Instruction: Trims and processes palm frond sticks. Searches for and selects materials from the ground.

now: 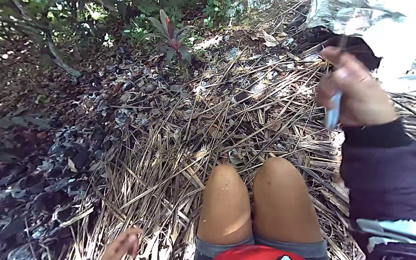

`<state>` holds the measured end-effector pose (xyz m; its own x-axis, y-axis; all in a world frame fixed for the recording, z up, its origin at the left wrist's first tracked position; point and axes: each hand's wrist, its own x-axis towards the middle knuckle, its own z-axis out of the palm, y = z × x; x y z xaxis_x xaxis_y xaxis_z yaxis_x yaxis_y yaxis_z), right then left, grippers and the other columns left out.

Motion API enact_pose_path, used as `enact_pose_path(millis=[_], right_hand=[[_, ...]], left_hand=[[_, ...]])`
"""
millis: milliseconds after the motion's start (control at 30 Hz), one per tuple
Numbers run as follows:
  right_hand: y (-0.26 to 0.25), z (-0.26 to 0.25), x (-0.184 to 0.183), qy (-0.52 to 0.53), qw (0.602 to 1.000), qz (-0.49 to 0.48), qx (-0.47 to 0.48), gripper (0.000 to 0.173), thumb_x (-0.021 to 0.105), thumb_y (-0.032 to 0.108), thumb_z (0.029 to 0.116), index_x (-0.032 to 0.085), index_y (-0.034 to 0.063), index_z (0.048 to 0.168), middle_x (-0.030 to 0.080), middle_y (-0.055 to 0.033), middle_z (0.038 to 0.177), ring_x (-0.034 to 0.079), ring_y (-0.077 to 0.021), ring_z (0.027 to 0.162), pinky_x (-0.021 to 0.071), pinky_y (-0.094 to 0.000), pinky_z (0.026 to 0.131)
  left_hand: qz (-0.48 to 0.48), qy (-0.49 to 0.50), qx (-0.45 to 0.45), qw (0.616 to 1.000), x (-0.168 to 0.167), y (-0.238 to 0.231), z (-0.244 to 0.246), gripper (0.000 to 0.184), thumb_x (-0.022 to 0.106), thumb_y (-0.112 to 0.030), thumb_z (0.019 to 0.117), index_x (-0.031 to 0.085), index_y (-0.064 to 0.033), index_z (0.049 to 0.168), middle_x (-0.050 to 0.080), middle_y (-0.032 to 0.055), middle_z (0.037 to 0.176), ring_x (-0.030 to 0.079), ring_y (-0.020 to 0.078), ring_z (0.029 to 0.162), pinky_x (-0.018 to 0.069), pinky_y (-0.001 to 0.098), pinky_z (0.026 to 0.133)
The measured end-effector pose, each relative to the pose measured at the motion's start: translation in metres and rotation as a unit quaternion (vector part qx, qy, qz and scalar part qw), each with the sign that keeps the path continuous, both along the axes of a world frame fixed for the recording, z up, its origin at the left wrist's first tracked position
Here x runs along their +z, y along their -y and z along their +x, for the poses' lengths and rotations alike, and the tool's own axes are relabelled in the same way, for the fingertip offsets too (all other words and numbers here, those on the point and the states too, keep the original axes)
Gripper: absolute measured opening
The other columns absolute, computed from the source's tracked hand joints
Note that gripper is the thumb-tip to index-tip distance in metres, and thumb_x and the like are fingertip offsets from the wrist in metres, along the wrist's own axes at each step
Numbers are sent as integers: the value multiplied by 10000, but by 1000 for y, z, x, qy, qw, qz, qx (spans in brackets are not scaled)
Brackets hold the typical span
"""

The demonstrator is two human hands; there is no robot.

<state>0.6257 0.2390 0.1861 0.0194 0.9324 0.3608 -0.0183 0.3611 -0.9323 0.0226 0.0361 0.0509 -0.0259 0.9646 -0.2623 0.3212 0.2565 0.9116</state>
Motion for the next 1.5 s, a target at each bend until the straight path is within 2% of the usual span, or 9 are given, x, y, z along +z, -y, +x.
enact_pose_path(millis=[100,267,433,567,700,900,1067,1167,1500], right_hand=[[35,-97,-30,9,969,-136,205,479,461,295,1039,453,182,1504,528,85,656,477,6,504,448,-180,484],[82,-231,-61,-160,783,-284,530,477,444,223,1047,451,24,1481,507,79,715,466,6,542,417,-152,502],[53,-237,-70,-364,760,-288,456,399,501,351,1057,521,181,1417,573,102,704,526,7,551,472,-151,535],[30,-205,-74,-315,858,-285,287,381,323,249,1105,496,139,1426,525,57,662,492,-27,516,456,-176,517],[33,-207,-79,-229,915,-259,209,385,366,150,1085,470,75,1448,498,42,661,475,-30,505,448,-174,506],[54,-217,-79,-86,945,-245,196,403,459,105,1052,470,-7,1439,517,46,706,475,-18,528,439,-173,514],[62,-191,-74,84,967,-138,195,437,514,162,1033,498,-65,1405,573,39,788,487,29,604,439,-155,580],[54,-161,-72,210,946,-106,222,457,537,247,1036,547,19,1432,675,-58,999,555,-23,716,496,-229,680],[-13,-70,-54,403,902,-152,-25,437,542,239,1066,536,96,1478,675,-280,1174,659,-472,1002,465,-697,880]], left_hand=[[260,-146,-30,954,91,-36,23,225,515,-190,1069,673,-83,1189,723,-141,1048,670,-55,897,575,203,834],[582,-80,-51,808,146,-59,70,161,524,-221,1074,674,-229,1133,745,-109,1027,719,47,934,583,220,843],[624,24,-32,780,123,-57,128,187,514,-250,1080,669,-260,1185,747,-112,1069,713,57,1006,578,224,892],[519,101,81,845,76,-48,117,185,527,-361,1057,675,-343,1167,761,-125,1088,727,44,985,596,225,880],[245,83,110,960,32,-38,177,302,469,-232,1054,641,-21,1183,758,26,1115,742,104,943,616,279,807],[377,-235,-21,896,49,-107,219,434,512,-238,1037,634,80,1307,719,192,1209,697,276,1131,535,434,1006],[118,110,-51,986,60,-124,233,191,479,-67,1020,661,-11,1036,569,-99,688,476,-57,547,406,117,535],[-101,350,-108,925,68,-125,227,281,328,-76,1062,588,-121,963,477,-138,548,418,-52,425,363,110,422],[-77,167,-91,979,51,-123,215,207,424,-17,1038,618,-54,977,469,-122,601,387,-41,464,332,124,450]])
